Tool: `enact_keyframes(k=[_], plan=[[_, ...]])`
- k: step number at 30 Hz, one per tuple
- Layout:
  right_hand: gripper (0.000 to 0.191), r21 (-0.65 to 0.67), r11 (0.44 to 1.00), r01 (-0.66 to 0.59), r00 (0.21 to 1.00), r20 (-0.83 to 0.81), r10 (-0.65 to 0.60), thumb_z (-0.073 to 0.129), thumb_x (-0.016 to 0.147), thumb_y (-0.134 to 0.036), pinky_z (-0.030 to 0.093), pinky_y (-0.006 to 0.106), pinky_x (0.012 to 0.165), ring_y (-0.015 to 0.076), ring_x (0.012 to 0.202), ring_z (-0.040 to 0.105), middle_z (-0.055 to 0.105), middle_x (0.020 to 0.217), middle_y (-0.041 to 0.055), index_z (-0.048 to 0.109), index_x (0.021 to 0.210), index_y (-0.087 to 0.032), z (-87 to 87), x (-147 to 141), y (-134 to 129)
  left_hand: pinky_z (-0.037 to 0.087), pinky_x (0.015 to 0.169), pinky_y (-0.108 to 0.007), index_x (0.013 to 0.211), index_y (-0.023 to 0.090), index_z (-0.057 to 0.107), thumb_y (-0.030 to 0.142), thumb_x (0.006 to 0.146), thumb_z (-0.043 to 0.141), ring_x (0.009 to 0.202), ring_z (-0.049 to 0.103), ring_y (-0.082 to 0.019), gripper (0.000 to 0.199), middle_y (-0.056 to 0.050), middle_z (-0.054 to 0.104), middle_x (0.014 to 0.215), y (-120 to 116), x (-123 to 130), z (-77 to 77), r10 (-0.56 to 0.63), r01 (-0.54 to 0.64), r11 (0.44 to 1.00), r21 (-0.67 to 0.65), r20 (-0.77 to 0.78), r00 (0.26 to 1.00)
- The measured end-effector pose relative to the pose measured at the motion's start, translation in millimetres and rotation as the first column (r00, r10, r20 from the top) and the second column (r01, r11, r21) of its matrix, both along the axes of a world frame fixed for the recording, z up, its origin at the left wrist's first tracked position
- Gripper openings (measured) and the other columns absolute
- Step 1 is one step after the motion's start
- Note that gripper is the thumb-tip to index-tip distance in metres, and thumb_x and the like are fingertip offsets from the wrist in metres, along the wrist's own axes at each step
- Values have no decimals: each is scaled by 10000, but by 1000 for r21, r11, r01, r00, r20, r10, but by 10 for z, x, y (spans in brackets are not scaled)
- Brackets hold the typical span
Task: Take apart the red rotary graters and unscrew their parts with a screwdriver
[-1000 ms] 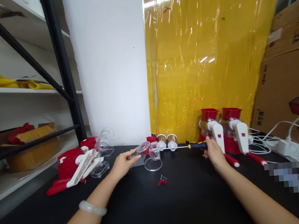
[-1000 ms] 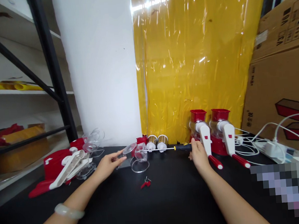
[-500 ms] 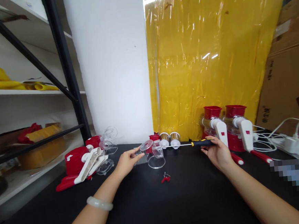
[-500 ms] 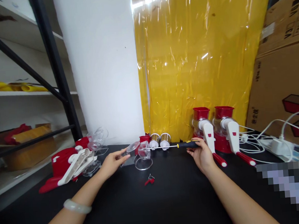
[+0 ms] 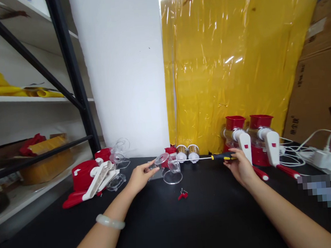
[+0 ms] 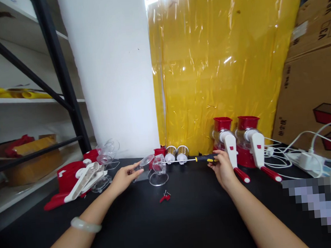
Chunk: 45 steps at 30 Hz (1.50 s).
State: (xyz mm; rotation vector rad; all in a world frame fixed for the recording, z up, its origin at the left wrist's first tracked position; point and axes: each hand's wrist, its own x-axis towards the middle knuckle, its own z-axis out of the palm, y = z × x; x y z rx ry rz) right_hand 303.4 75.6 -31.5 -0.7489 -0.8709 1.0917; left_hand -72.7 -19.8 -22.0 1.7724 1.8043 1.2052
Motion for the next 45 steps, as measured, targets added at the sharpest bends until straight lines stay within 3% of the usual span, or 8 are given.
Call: enact_keyframes(k=[4,11,17,22,29,35,40,45], plan=[[338,15,984,-178,980,-86,178,639,544,-231,495,248,567,129,603,613,619,698,-59,542,866,-256,2,30,-20,332,607,-265,1319,159,604,629,746,639,583,444,-140,742,32,535,590,-9,6,12,-2,2,1000,-4,-21,1000],[390,21,996,89,943,320,-91,571,790,-603,410,251,426,133,423,520,563,514,-25,518,793,-216,-22,17,36,334,613,-265,1318,173,607,629,755,634,595,457,-144,725,32,534,596,13,-16,-9,4,-3,1000,13,-50,999],[306,-8,998,63,995,80,-62,668,642,-390,419,227,433,117,484,533,565,607,-60,527,867,-239,13,4,17,340,614,-263,1315,155,607,618,747,648,591,455,-141,734,36,524,586,28,-18,-20,1,0,1000,15,-20,1000],[260,-18,990,-138,984,-113,136,642,605,-319,518,277,568,142,642,615,637,739,-28,560,836,-233,69,39,-21,339,612,-264,1314,160,608,610,749,649,587,458,-141,724,37,523,580,33,-18,-28,-9,9,1000,16,-19,1000],[402,-74,994,81,967,247,-60,610,759,-609,420,256,418,95,344,377,402,389,-71,559,726,-211,49,24,2,331,609,-264,1310,162,612,611,748,646,587,446,-140,720,41,511,570,20,-14,-13,-4,5,1000,21,-33,999],[285,-40,999,20,999,29,-19,712,580,-333,461,232,471,94,478,499,567,605,-66,572,807,-235,56,0,-6,336,613,-261,1305,163,617,614,742,650,594,450,-139,722,38,516,582,22,-13,-12,0,1,1000,28,-27,1000],[348,-15,988,-151,981,-126,148,658,491,-198,515,252,570,135,683,603,627,745,-49,586,828,-247,72,27,-46,336,617,-264,1306,153,615,615,746,649,594,449,-141,728,37,514,578,19,-12,-14,-3,4,1000,30,-25,1000],[287,-83,994,-66,998,20,68,600,729,-507,491,288,500,155,544,587,605,624,-18,557,775,-228,66,43,-15,342,615,-264,1310,156,611,629,737,650,587,452,-141,744,37,519,592,25,-13,-23,-7,8,1000,21,-14,1000]])
